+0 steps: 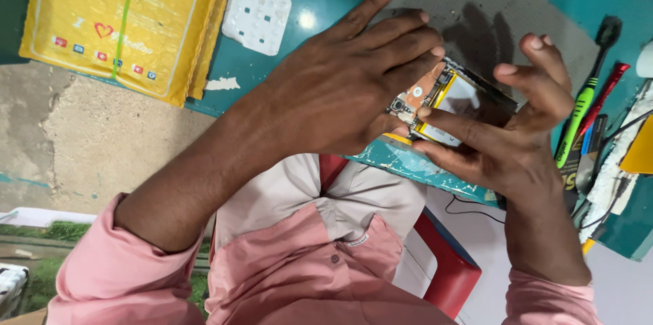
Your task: The person opens a Meetoo Original Combo package, removes a new battery, and replaces the old battery in a disassembled smartphone. The person then places the phone and packaging on the workbench.
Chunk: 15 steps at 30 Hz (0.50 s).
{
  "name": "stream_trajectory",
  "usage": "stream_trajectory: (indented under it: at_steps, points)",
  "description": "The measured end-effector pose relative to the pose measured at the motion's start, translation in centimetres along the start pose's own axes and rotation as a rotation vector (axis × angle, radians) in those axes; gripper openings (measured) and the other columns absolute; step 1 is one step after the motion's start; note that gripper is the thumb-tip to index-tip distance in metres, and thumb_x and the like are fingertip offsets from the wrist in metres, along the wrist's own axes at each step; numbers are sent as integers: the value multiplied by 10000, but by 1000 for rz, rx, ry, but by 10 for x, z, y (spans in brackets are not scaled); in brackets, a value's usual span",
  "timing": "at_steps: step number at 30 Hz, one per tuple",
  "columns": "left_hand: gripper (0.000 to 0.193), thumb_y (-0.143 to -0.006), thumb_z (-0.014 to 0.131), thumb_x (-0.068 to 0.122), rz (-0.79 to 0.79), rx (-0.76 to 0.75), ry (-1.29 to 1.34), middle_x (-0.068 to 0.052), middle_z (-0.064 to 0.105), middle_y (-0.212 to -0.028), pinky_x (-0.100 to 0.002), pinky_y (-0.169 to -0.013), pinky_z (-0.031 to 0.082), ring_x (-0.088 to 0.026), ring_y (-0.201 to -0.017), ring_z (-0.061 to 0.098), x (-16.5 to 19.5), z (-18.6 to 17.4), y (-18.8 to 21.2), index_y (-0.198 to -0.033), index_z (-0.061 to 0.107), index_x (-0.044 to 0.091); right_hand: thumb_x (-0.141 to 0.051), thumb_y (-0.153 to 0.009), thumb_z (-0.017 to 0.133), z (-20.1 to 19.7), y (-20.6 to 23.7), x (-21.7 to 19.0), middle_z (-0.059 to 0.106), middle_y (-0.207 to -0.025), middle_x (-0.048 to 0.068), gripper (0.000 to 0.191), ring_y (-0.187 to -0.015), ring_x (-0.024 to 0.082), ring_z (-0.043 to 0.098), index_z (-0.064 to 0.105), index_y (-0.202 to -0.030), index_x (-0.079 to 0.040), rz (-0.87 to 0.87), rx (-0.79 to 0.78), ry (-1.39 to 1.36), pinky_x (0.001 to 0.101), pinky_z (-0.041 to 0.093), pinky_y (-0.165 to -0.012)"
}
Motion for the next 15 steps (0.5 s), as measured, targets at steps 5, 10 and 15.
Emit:
stream_trajectory:
  at_steps: [5,10,15]
  points:
    - [777,-789,821,357,6,-2,1,-129,552,-1479,-502,-1286,157,-296,-1456,412,3,-4,-3,-1426,577,-16,-688,-641,904,-13,0,9,283,-1347,152,560,-1406,391,225,851,-924,-208,60,20,18,617,256,-1236]
    - [760,-815,817,377,3,-8,7,-130,554,-1470,-507,-1286,155,-302,-1453,410,4,-6,-3,-1424,573,-6,-754,-649,827,-16,-3,12,256,-1378,165,755,-1427,416,248,871,-1075,-133,165,-53,141,629,253,-1291]
    - [743,-827,828,343,-1,9,-9,-131,555,-1470,-508,-1292,165,-299,-1456,417,1,-6,1,-1428,575,-12,-770,-638,815,-11,-8,10,261,-1357,193,767,-1388,440,264,874,-1060,-132,138,-70,165,642,247,-1248]
Point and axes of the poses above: each hand's wrist, its own y-axis away from the middle knuckle, its own z-axis out of the palm, x = y × z, the point moved 6 cm from there along -y, towards the middle knuckle
